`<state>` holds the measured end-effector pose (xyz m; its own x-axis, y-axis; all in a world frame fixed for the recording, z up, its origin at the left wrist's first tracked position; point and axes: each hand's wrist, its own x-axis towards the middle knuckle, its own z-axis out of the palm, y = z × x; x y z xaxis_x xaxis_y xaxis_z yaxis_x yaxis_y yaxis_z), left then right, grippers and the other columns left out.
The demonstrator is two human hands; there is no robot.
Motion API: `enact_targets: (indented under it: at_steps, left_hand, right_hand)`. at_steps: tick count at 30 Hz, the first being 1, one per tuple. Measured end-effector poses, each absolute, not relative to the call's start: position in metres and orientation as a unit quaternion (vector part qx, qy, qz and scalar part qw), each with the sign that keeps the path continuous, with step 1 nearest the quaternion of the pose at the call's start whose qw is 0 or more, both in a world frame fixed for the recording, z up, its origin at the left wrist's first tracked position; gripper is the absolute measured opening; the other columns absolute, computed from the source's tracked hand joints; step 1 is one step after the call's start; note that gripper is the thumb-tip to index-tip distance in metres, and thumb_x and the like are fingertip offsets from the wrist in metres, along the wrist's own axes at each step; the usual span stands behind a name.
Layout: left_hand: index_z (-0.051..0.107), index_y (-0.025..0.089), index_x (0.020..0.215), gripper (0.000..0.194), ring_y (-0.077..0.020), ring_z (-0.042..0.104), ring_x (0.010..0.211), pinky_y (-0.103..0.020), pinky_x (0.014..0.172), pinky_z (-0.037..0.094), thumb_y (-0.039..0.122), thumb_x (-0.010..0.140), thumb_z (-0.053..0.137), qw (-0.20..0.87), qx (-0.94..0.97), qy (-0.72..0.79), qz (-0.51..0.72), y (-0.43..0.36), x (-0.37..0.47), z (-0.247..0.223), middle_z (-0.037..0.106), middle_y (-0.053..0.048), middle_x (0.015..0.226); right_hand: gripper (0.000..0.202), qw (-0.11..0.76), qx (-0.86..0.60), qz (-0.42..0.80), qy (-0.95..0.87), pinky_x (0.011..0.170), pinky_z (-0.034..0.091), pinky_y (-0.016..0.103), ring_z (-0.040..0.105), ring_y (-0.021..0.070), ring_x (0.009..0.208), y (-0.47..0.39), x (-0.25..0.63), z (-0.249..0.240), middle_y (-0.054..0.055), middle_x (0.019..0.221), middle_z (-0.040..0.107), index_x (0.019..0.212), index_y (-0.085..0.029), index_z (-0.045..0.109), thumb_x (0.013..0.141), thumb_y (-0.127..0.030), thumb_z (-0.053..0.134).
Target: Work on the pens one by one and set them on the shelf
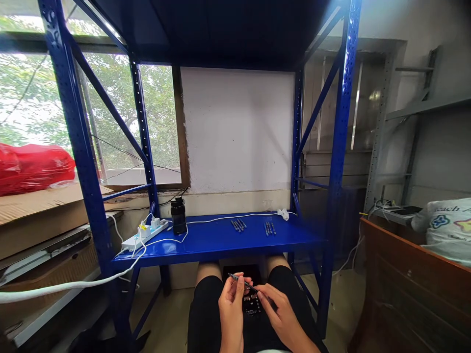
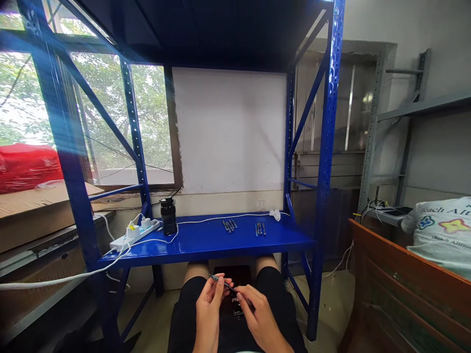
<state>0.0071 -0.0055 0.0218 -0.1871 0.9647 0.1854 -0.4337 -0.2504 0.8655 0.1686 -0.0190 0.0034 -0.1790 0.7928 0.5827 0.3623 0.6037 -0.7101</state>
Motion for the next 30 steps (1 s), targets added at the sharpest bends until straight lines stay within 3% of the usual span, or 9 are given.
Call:
enact_targets:
  at_steps: [11, 30]
  left_hand:
    - [0.076, 0.017, 0.114, 0.056, -0.0279, 0.077, 0.102, -0.035, 0.091, 0.061, 0.062, 0.082, 0.085, 0.491, 0.334, 0.350, 0.724, -0.0084, 0.0059, 0.0241, 0.081, -0.013, 0.108]
    - [0.075, 0.017, 0.116, 0.055, -0.0275, 0.077, 0.102, -0.037, 0.091, 0.062, 0.060, 0.083, 0.085, 0.480, 0.311, 0.341, 0.746, -0.0054, 0.0042, 0.0183, 0.081, -0.013, 0.110]
  right_hand:
    - [0.030, 0.524, -0.403, 0.175, -0.730, 0.073, 0.053, 0.028, 0.070, 0.0214, 0.082, -0.0174, 0.1695, 0.0038, 0.005, 0.091, 0.073, 0.113, -0.024, 0.076, 0.110, -0.043, 0.053]
    - [0.027, 0.528, -0.403, 0.156, -0.731, 0.072, 0.051, 0.029, 0.068, 0.0206, 0.080, -0.0131, 0.1703, -0.0032, 0.005, 0.092, 0.073, 0.115, -0.025, 0.077, 0.110, -0.040, 0.055]
